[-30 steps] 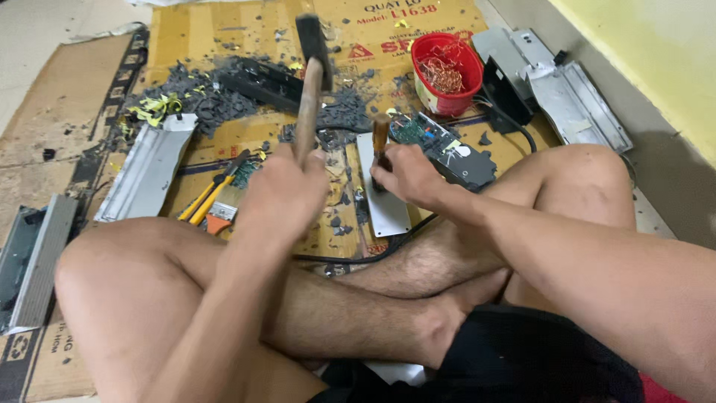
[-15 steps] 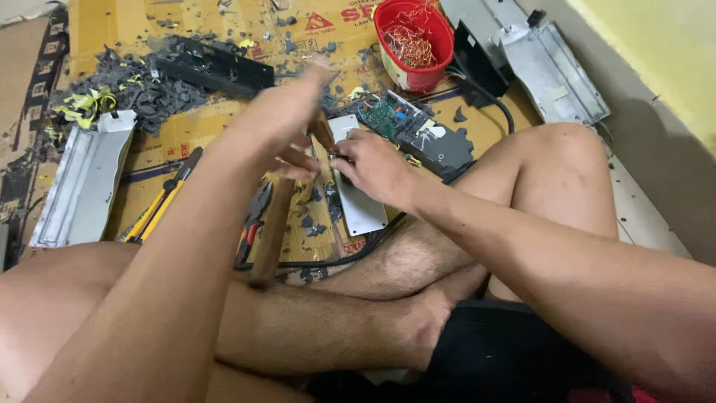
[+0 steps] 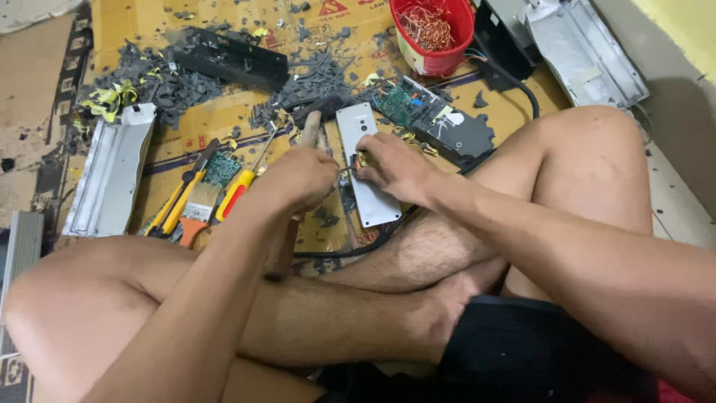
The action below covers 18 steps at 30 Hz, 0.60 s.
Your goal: The person sits on the floor and uses a hammer and chisel to break apart a small electronic component. They then use a knife to scrape and separate the remaining parts of the component.
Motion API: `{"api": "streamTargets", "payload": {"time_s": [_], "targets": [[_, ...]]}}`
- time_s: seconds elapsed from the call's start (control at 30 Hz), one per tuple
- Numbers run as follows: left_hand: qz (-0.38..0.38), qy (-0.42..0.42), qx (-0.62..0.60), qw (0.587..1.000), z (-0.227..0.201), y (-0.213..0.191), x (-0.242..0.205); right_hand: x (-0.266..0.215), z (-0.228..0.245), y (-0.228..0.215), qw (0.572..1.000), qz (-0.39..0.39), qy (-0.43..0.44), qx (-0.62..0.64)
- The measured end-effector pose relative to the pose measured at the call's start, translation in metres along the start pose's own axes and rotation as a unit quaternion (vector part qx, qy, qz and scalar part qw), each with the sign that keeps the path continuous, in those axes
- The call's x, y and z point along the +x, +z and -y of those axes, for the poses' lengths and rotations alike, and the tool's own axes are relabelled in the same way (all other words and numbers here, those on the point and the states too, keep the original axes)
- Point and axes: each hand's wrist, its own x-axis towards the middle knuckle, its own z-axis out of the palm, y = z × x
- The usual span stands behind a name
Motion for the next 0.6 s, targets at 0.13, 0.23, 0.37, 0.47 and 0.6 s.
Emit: {"api": "streamTargets", "payload": {"time_s": [0.13, 0.23, 0.37, 0.47, 0.6], "targets": [[0.002, -0.004, 0.030, 1.000, 0.010, 0.005, 0.017, 0.004, 0.012, -0.004, 0.999, 0.017, 0.010, -0.027], [0.012, 0.003, 0.129, 0.992, -0.018, 0.001, -0.008, 0.004, 0.011, -0.005, 0.999, 0.011, -0.005, -0.050], [0.026, -0.035, 0.069, 0.997, -0.029, -0.001, -0.027, -0.006, 0.011, -0.008, 0.999, -0.034, 0.037, 0.011], [-0.007, -0.036, 0.027, 0.999, -0.026, -0.011, -0.031, -0.009, 0.007, -0.008, 0.995, -0.066, 0.035, 0.064], [-0.033, 0.003, 0.081, 0.996, -0.003, -0.012, -0.004, -0.008, 0.011, -0.008, 0.997, -0.046, 0.016, 0.067]]}}
